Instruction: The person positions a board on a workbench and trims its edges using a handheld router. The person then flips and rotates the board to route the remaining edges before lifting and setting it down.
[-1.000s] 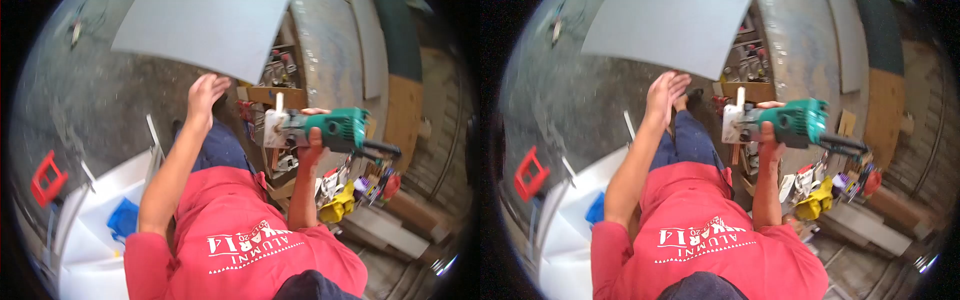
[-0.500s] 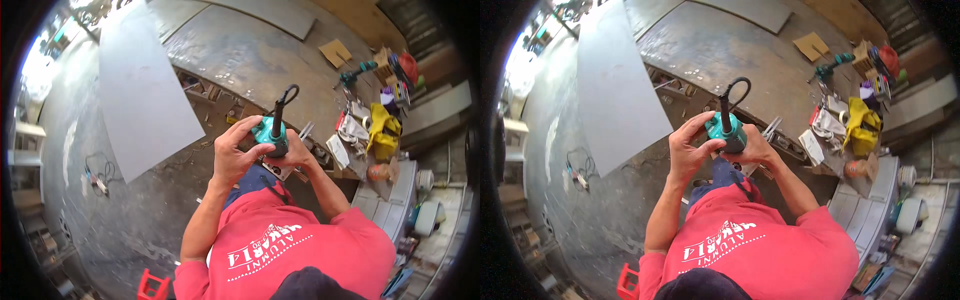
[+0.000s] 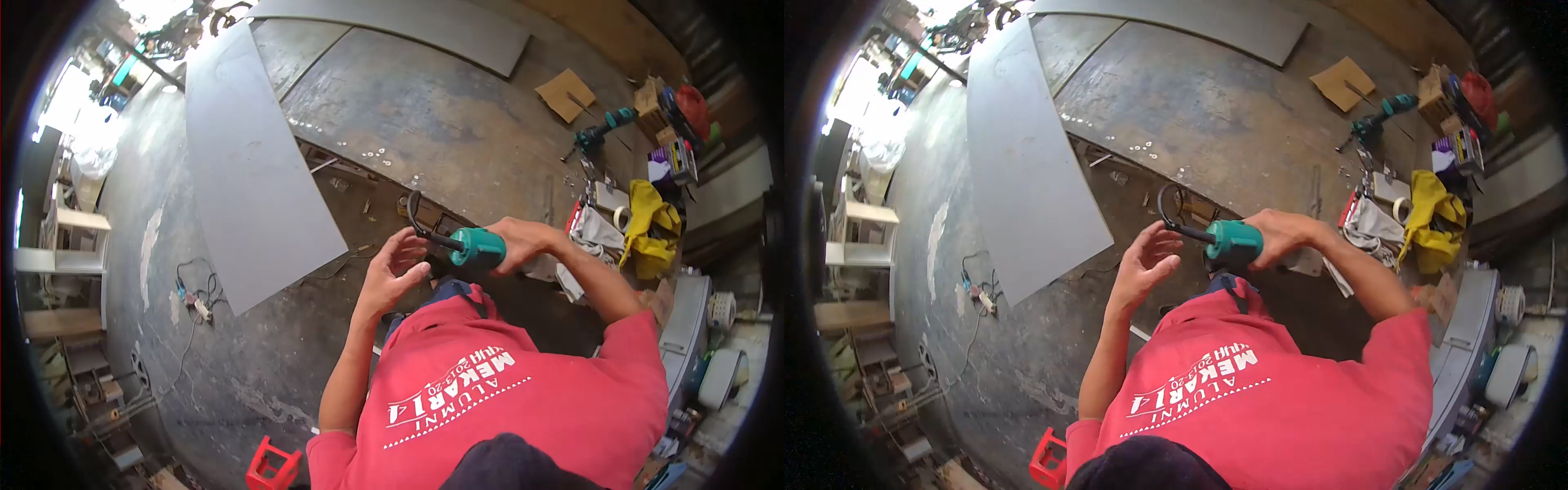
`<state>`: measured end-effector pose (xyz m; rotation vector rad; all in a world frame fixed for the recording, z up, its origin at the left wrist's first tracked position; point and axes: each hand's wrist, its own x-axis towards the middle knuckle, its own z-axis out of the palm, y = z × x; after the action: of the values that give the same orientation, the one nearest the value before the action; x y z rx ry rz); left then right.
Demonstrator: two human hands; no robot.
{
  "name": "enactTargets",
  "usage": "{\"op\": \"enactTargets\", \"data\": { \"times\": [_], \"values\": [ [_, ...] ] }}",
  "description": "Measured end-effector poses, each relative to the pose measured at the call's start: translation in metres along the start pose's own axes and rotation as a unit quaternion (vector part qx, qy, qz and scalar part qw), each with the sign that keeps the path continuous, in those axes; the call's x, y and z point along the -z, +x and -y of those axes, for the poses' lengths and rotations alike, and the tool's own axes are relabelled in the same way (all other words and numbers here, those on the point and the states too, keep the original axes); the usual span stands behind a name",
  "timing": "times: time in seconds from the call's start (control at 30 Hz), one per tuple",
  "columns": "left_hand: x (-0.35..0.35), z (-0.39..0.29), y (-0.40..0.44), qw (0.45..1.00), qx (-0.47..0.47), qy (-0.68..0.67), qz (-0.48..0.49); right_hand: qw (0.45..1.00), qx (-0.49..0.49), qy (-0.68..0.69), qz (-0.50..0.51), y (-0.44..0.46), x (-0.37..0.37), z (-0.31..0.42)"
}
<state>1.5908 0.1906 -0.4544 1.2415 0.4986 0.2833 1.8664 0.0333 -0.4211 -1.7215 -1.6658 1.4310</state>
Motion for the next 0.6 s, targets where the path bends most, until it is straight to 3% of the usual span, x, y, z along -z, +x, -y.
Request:
{"op": "enactTargets", "data": {
  "times": [0.17,0.2,0.27,0.33,0.4,0.6],
  "values": [
    [-0.004,0.030,0.008,0.995,0.073,-0.061,-0.031,0.976,-0.055,-0.200,0.068,0.003,0.052,-0.014],
    [-0.005,0.035,0.008,0.996,0.086,-0.010,-0.027,0.958,-0.092,-0.267,0.050,0.005,0.059,-0.017],
    [-0.006,0.046,0.002,0.991,0.095,0.090,-0.039,0.941,-0.078,-0.328,0.034,0.008,0.070,-0.039],
    [0.003,0.063,-0.009,0.984,0.113,0.117,-0.076,0.920,-0.051,-0.389,0.006,0.015,0.083,-0.064],
    [0.015,0.081,-0.021,0.976,0.146,0.118,-0.110,0.878,0.024,-0.469,-0.087,0.017,0.097,-0.090],
    [0.060,0.098,-0.071,0.937,0.177,0.072,-0.292,0.814,0.129,-0.549,-0.137,0.038,0.137,-0.145]
  ]
}}
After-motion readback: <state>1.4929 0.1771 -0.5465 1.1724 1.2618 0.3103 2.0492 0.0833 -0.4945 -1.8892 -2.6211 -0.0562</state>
